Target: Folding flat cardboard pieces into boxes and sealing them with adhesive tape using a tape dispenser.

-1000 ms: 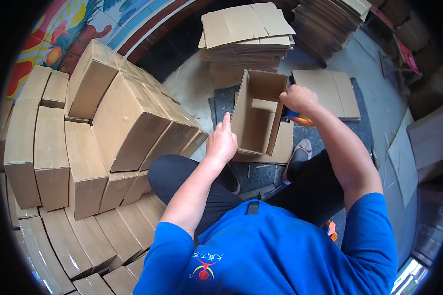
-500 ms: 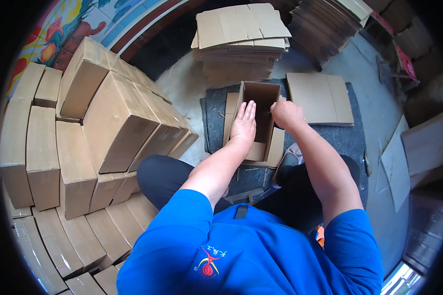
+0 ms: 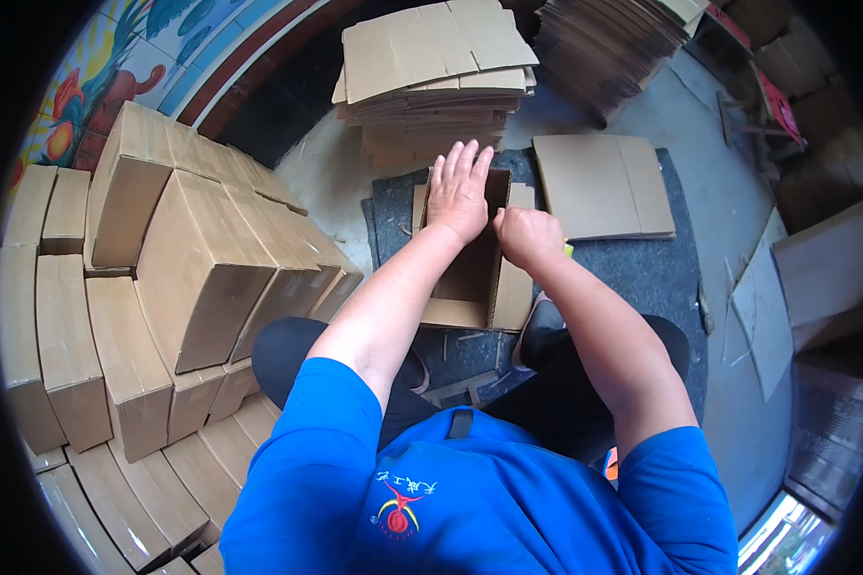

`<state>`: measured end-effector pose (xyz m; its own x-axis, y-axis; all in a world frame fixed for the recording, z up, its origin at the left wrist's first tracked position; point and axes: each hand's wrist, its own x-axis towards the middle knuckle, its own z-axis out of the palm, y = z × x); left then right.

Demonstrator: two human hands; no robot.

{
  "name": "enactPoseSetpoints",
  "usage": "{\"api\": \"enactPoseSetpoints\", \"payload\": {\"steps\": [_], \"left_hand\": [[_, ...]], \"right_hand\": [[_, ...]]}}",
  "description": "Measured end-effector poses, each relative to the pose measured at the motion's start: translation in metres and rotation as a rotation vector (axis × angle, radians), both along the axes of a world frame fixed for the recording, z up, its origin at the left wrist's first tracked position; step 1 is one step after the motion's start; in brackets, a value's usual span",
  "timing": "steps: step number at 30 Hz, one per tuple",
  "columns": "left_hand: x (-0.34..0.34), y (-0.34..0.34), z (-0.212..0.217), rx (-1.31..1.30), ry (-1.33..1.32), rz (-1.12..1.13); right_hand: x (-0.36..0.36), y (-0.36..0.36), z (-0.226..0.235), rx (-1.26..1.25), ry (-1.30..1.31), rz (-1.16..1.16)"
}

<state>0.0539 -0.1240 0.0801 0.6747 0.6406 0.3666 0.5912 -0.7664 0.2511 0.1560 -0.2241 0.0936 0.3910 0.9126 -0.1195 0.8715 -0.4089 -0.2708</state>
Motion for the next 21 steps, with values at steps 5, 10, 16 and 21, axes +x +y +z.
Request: {"api": "enactPoseSetpoints", "payload": {"steps": [5, 10, 16, 21], "left_hand": [[-0.015, -0.045, -0.046, -0.255, 0.344, 0.061], [-0.028, -0.051, -0.057, -0.439, 0.334, 0.082], [-0.066, -0.05, 0.043, -0.123, -0.123, 0.138], [-0.125, -0.084, 0.014, -0.944, -0.139, 0.101]], "right_hand": [[0.007, -0.005, -0.006, 0.029, -0.014, -0.03], [-0.003, 0.0, 0.005, 0.023, 0.042, -0.023], [0.006, -0.008, -0.003, -0.051, -0.007, -0.048], [-0.02, 0.004, 0.014, -0.058, -0.036, 0.035]]}}
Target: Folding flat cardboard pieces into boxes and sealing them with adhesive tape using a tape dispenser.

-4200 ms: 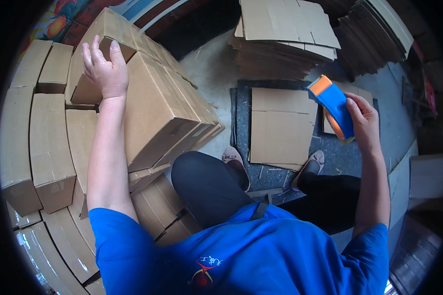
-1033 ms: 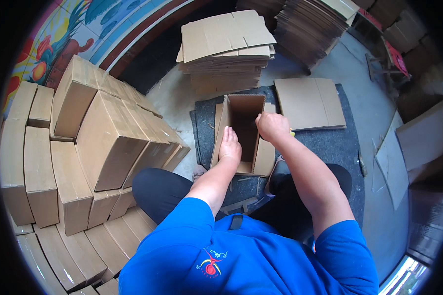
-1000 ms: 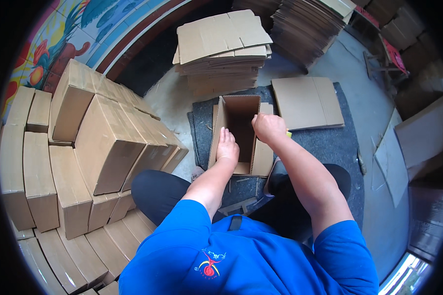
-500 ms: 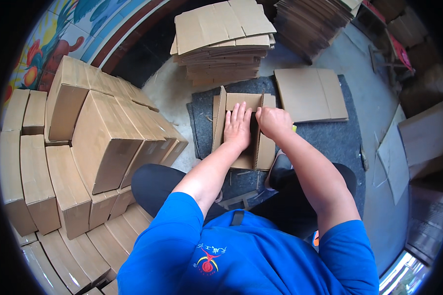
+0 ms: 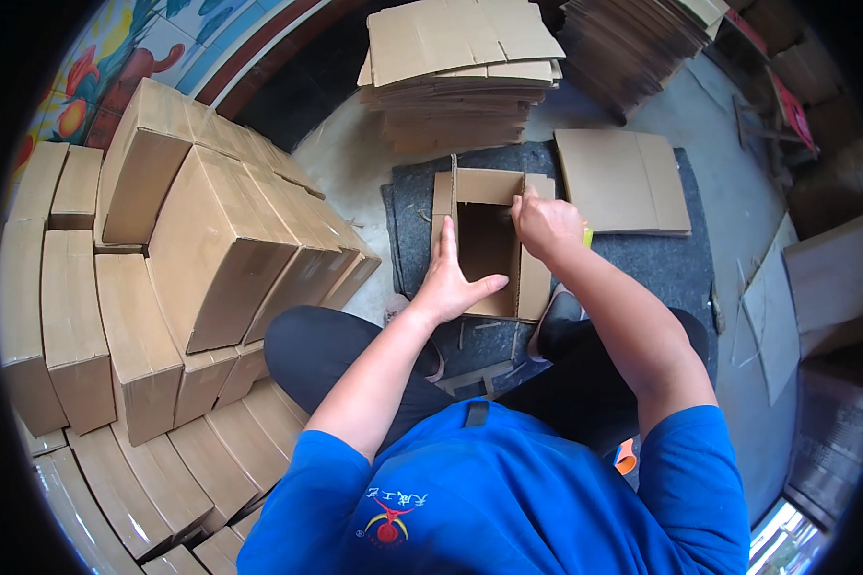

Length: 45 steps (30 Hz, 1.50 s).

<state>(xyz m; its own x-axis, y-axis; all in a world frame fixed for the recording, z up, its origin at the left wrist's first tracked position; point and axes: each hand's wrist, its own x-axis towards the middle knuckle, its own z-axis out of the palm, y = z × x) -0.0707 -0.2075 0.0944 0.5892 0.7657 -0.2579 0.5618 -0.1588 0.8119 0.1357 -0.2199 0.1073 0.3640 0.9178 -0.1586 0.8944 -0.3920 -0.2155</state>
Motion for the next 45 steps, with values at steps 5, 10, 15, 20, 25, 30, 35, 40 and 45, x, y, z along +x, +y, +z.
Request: {"api": "enactPoseSetpoints", "payload": {"steps": [5, 10, 15, 20, 25, 30, 35, 40, 45], "left_hand": [[0.05, -0.012, -0.031, 0.232, 0.435, 0.008], [0.034, -0.015, -0.037, 0.301, 0.375, 0.037], [0.035, -0.015, -0.028, 0.358, 0.463, -0.004], [0.033, 0.016, -0.031, 0.568, 0.344, -0.038], [0.035, 0.071, -0.06, 0.618, 0.192, 0.001], [0.071, 0.111, -0.051, 0.499, 0.128, -0.099], [0.076, 0.117, -0.066, 0.532, 0.107, -0.161], [0.083, 0.111, -0.07, 0.506, 0.198, -0.151], [0.086, 0.106, -0.077, 0.563, 0.258, -0.145]], "right_hand": [[-0.037, 0.03, -0.016, -0.172, -0.161, 0.072], [-0.037, 0.027, -0.002, -0.243, -0.108, 0.078], [-0.038, 0.03, -0.007, -0.325, -0.144, 0.073], [-0.029, 0.009, -0.012, -0.322, -0.114, 0.058], [-0.059, -0.041, -0.003, -0.332, -0.051, 0.117], [-0.075, -0.09, -0.01, -0.168, -0.014, 0.14], [-0.087, -0.097, 0.001, -0.257, -0.007, 0.219], [-0.083, -0.101, -0.018, -0.23, -0.057, 0.268], [-0.078, -0.095, -0.014, -0.348, -0.125, 0.279]]}}
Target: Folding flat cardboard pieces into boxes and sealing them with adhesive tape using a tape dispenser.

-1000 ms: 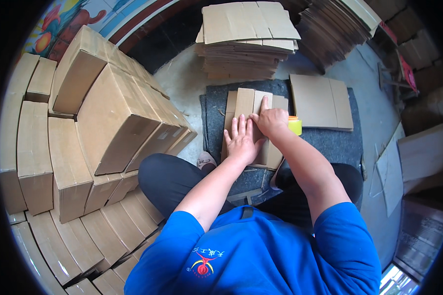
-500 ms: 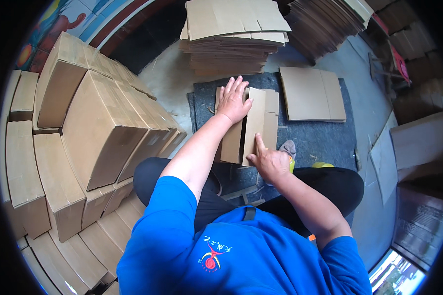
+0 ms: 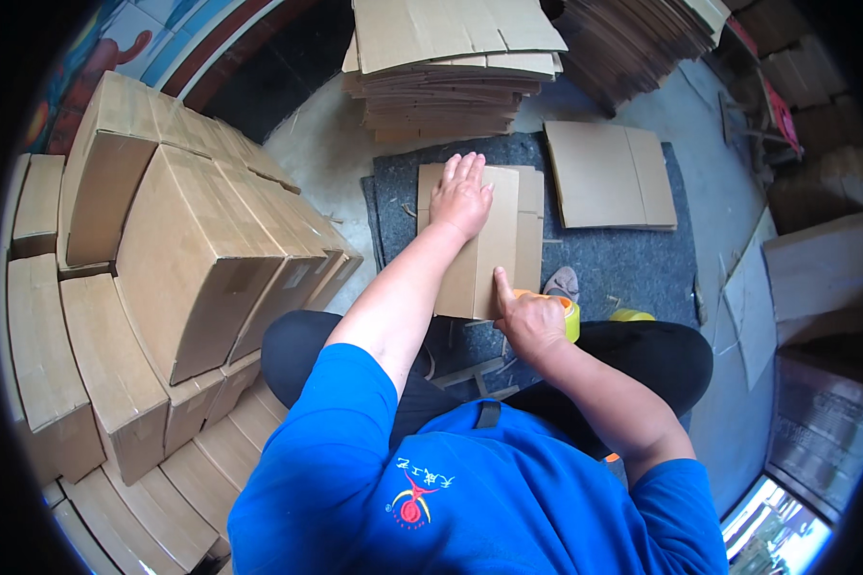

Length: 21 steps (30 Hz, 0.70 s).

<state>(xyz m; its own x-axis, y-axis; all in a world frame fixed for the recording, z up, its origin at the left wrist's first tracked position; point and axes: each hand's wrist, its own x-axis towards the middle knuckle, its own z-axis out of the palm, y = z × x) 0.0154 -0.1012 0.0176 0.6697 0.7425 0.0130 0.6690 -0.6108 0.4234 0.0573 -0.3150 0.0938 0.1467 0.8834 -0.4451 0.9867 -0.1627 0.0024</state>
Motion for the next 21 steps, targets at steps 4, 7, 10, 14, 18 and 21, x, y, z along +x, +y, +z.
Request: {"api": "enactPoseSetpoints", "payload": {"steps": [4, 7, 10, 14, 18, 21], "left_hand": [[-0.001, -0.017, 0.007, -0.038, -0.005, 0.088], [-0.005, -0.017, 0.007, -0.008, -0.053, 0.097], [-0.007, -0.009, 0.008, -0.128, -0.162, 0.098], [-0.008, -0.009, 0.014, -0.139, -0.112, 0.062], [-0.003, -0.016, 0.015, -0.068, 0.019, 0.077], [-0.005, -0.019, 0.006, 0.117, 0.038, 0.108]], "right_hand": [[0.013, -0.006, 0.005, -0.023, -0.031, 0.001], [0.017, -0.006, 0.011, -0.005, 0.011, 0.013], [0.018, -0.004, 0.012, -0.015, 0.019, 0.017], [0.018, -0.008, 0.007, -0.007, 0.062, -0.002], [0.016, -0.009, 0.005, -0.002, 0.077, -0.013], [0.015, -0.006, 0.005, 0.017, 0.074, 0.013]]}}
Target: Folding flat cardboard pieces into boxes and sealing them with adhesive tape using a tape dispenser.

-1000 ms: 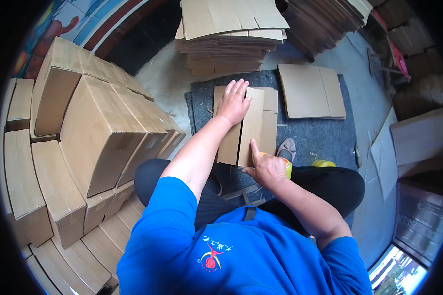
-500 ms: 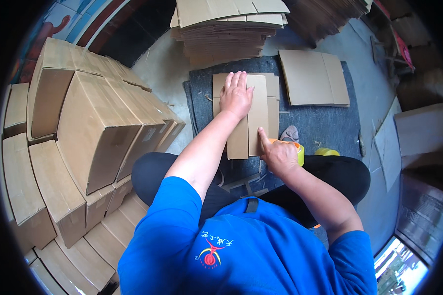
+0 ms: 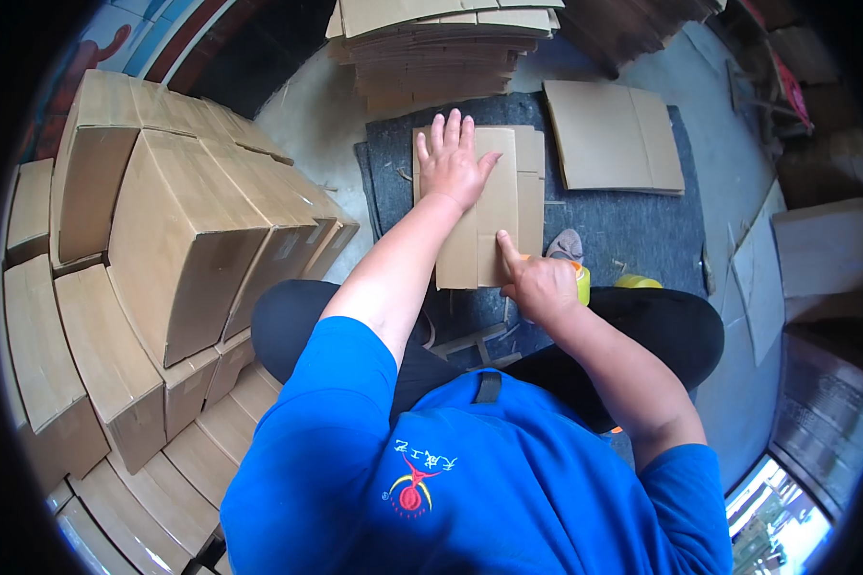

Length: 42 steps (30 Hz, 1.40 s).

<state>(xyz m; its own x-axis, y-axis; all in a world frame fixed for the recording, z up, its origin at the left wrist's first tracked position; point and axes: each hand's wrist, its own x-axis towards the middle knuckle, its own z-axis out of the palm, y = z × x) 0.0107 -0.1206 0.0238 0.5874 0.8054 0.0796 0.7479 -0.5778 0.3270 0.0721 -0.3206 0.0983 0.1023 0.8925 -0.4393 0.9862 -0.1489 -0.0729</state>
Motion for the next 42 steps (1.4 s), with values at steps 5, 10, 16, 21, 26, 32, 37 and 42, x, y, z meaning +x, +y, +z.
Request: {"api": "enactPoseSetpoints", "payload": {"steps": [5, 10, 16, 21, 26, 32, 37, 42], "left_hand": [[-0.017, -0.029, 0.002, 0.103, -0.035, -0.18], [-0.037, -0.077, 0.004, 0.132, -0.061, -0.265], [-0.04, -0.066, 0.033, -0.146, -0.025, -0.295], [-0.018, -0.041, 0.067, -0.344, 0.475, -0.359], [0.012, -0.012, 0.055, -0.604, 0.676, -0.349], [0.01, 0.011, 0.029, -0.739, 0.579, -0.302], [0.001, 0.008, 0.059, -0.766, 0.534, -0.412], [-0.026, 0.021, 0.085, -1.005, -0.077, -0.042]], "right_hand": [[0.002, 0.006, -0.003, -0.04, 0.02, -0.012], [0.005, 0.011, 0.002, -0.106, -0.029, 0.009], [0.041, 0.037, 0.073, -0.045, -0.153, 0.045], [0.08, 0.033, 0.168, 0.486, -0.25, -0.074], [0.091, 0.026, 0.179, 0.629, -0.205, -0.222], [0.097, 0.039, 0.148, 0.592, 0.008, -0.395], [0.124, 0.043, 0.093, 0.786, 0.747, -0.654], [0.138, 0.045, 0.073, 0.736, 1.099, -0.66]]}}
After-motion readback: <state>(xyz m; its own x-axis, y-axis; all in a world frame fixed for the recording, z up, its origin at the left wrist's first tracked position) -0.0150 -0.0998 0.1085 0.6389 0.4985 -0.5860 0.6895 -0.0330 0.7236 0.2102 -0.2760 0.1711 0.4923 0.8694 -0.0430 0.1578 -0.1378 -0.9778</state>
